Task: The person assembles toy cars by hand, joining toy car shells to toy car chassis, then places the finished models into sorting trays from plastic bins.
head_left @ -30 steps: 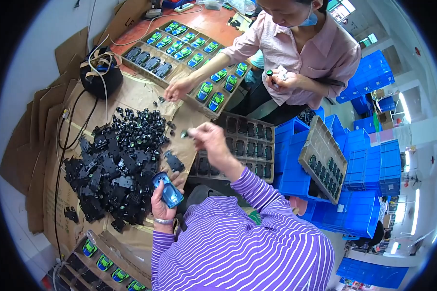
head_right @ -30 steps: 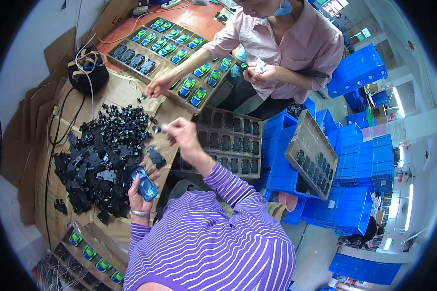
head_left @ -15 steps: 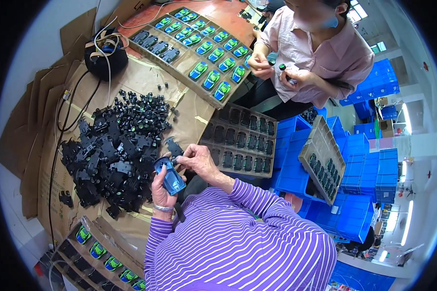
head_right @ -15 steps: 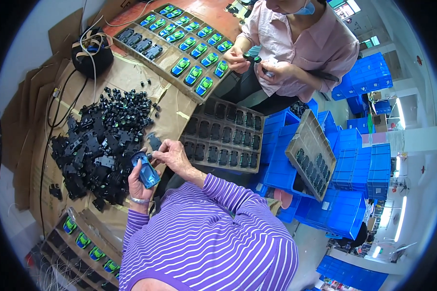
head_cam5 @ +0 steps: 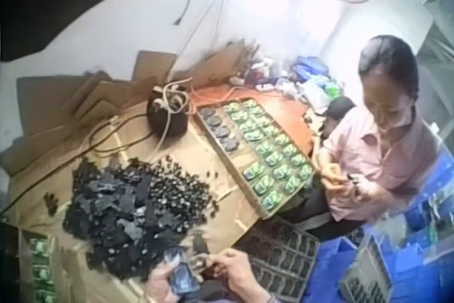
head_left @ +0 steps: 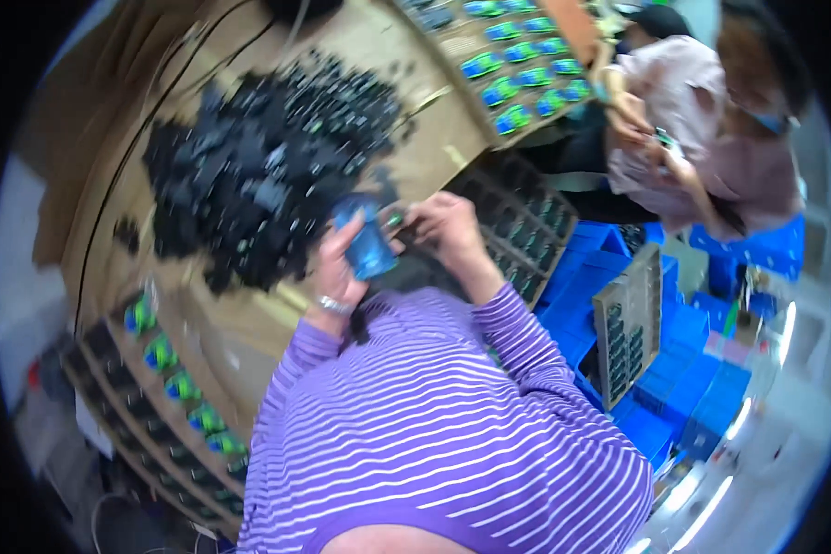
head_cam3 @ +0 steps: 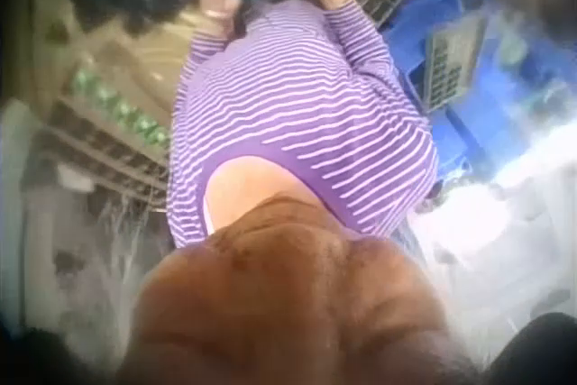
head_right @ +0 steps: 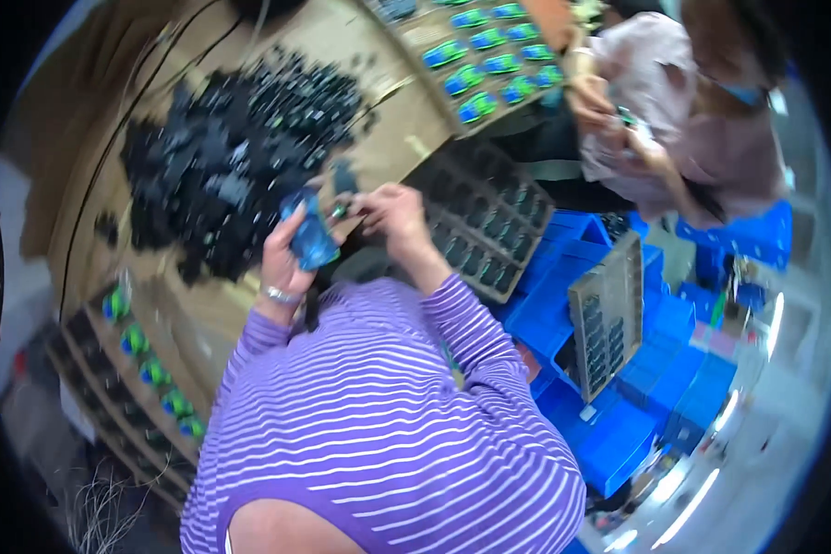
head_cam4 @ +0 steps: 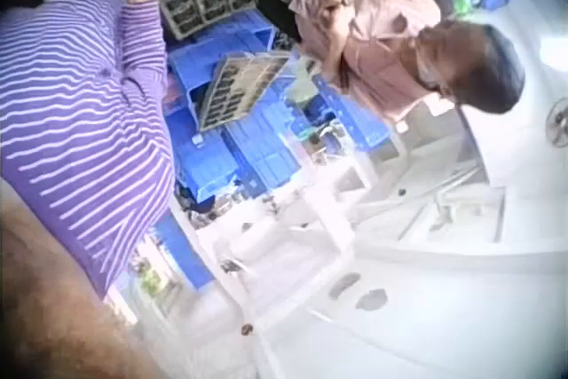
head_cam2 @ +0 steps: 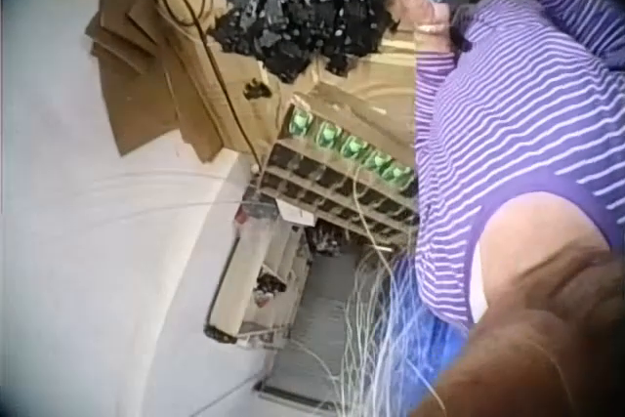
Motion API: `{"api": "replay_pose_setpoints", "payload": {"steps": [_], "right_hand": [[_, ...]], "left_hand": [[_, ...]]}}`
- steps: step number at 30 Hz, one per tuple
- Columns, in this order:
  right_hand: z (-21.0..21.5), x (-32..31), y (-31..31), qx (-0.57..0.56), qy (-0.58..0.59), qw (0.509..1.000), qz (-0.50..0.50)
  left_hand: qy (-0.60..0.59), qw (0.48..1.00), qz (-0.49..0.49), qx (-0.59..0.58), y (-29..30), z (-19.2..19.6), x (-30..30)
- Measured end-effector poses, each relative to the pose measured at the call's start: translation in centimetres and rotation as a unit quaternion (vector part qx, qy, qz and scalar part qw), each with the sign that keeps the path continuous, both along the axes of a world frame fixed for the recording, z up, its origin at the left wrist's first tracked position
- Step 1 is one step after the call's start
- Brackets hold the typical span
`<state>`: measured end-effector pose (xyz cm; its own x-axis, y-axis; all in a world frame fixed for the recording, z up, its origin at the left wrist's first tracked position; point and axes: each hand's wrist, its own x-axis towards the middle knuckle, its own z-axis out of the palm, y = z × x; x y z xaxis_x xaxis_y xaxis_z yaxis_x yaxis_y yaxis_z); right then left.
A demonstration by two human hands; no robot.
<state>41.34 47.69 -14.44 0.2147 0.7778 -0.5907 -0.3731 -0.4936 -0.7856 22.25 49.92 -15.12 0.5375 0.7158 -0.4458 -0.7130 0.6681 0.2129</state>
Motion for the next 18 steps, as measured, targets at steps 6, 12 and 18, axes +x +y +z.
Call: {"api": "replay_pose_setpoints", "payload": {"steps": [6, 12, 18], "right_hand": [[-0.6, -0.6, 0.4, -0.049, 0.072, 0.996, 0.002], [-0.3, -1.0, 0.2, -0.049, 0.041, 0.998, 0.005], [1.7, -2.6, 0.5, 0.085, -0.191, 0.978, -0.017]], "left_hand": [[-0.01, 0.999, -0.01, 0.039, 0.2, 0.9, -0.7], [-0.033, 0.999, -0.002, 0.04, -0.1, 0.8, -1.2], [0.104, 0.992, -0.032, 0.056, -0.5, -1.1, -1.0]]}}
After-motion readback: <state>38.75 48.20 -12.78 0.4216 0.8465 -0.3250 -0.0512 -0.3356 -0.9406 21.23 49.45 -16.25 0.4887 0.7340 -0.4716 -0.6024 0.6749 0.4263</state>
